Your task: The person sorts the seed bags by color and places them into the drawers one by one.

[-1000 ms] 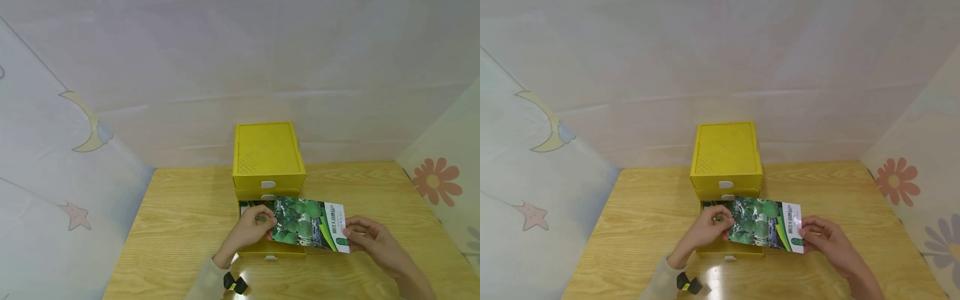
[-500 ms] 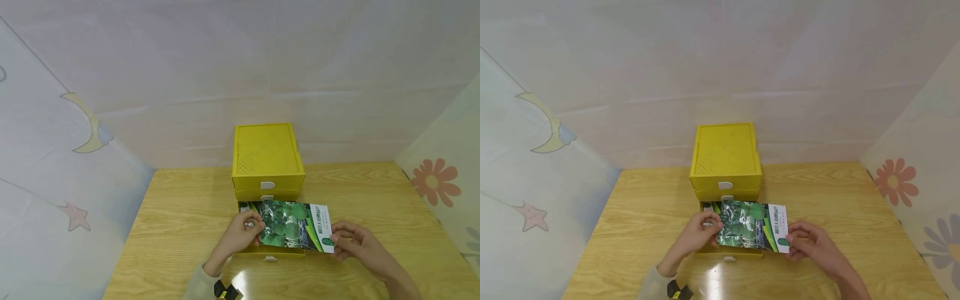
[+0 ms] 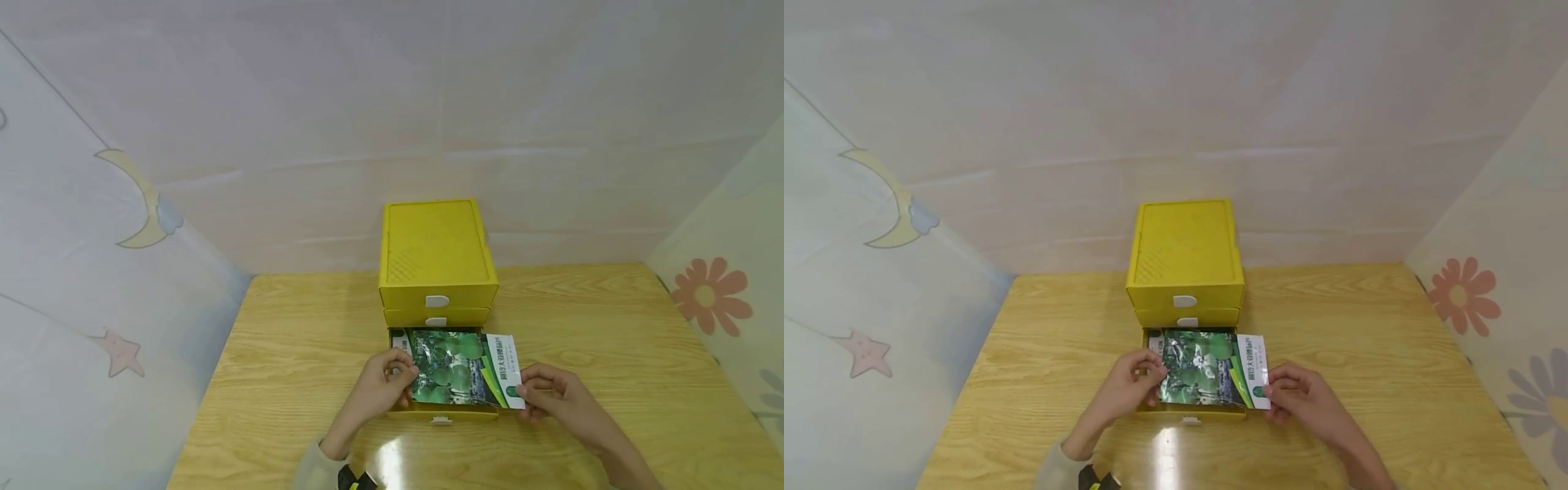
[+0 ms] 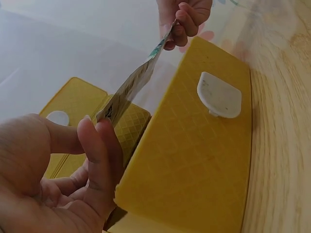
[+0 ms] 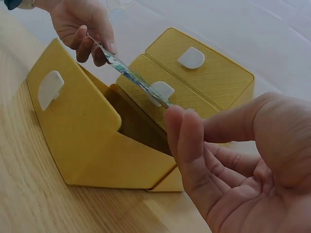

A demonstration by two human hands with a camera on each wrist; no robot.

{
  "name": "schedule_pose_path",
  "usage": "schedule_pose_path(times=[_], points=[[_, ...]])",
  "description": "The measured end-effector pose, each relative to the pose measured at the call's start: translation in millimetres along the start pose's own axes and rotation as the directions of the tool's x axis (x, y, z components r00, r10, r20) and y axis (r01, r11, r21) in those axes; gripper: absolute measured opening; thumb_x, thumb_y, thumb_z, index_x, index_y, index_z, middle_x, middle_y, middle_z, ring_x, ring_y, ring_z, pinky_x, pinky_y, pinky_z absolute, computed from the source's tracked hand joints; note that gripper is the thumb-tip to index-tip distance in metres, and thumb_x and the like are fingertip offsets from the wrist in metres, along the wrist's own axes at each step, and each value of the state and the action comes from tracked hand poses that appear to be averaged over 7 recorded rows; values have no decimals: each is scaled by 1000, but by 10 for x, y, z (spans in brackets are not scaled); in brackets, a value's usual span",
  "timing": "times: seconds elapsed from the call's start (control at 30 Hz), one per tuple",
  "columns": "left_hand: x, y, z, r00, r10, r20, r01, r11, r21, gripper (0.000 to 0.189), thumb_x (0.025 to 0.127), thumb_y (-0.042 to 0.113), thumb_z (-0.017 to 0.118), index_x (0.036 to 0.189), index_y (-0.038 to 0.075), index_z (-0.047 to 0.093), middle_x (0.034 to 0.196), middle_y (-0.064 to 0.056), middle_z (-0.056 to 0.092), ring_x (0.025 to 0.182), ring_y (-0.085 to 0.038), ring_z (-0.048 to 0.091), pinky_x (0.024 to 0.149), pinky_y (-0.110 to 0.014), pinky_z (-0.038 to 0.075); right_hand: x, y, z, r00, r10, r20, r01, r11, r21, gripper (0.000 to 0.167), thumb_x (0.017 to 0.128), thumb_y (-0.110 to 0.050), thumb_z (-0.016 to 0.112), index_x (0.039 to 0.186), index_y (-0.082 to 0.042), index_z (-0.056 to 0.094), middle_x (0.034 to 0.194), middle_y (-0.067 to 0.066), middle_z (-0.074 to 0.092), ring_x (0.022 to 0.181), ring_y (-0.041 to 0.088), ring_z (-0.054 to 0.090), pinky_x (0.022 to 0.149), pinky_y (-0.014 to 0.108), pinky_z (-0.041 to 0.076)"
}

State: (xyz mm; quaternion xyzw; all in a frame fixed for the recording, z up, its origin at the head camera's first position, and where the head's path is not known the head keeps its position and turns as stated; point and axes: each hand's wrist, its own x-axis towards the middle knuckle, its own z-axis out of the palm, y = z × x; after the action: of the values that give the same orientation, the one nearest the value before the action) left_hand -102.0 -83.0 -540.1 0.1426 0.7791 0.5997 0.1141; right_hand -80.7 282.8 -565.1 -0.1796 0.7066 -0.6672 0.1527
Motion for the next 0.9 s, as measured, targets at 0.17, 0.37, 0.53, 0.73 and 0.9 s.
schedule_pose_path(times=[0.17, 0.37, 0.53, 0.73, 0.9], points=[[-45, -47, -23, 1000, -19, -19, 19, 1000, -23, 22, 106, 17, 67, 118, -1, 66, 90, -8, 68, 62, -12, 65, 55, -24, 61, 26, 10, 66, 998, 56, -41, -55, 998, 26, 31, 109, -9, 60, 125, 17, 57, 98, 2, 77, 78, 14, 75, 66, 29, 64], [-91, -71, -43, 999, -33, -41, 32, 999, -23, 23, 106, 19, 67, 120, 0, 66, 94, -7, 69, 61, -12, 65, 55, -23, 60, 75, -2, 142, 992, 95, -86, -93, 995, 20, 36, 109, -11, 62, 129, 18, 57, 96, 3, 78, 76, 13, 73, 65, 28, 63], [-125, -52, -77, 998, -40, -50, 39, 999, -20, 28, 106, 23, 69, 122, -1, 65, 96, -8, 71, 60, -13, 65, 55, -31, 62, 132, -14, 194, 989, 112, -100, -111, 994, 19, 40, 110, -14, 61, 133, 19, 56, 97, 4, 78, 77, 13, 72, 66, 27, 62], [-184, -49, -120, 996, -77, -52, 75, 996, -38, 32, 105, 22, 70, 122, -5, 65, 94, -10, 72, 64, -14, 69, 56, -30, 62, 174, -39, 231, 988, 119, -99, -118, 993, 16, 42, 110, -16, 61, 134, 19, 56, 94, 7, 77, 77, 13, 70, 67, 27, 62], [-299, 41, -123, 994, -98, -44, 96, 995, -40, 25, 105, 18, 70, 114, -5, 69, 89, -11, 75, 64, -18, 66, 58, -37, 65, 164, -145, 268, 983, 142, -119, -142, 990, 11, 46, 109, -17, 62, 137, 19, 54, 94, 9, 77, 78, 14, 71, 69, 29, 64]])
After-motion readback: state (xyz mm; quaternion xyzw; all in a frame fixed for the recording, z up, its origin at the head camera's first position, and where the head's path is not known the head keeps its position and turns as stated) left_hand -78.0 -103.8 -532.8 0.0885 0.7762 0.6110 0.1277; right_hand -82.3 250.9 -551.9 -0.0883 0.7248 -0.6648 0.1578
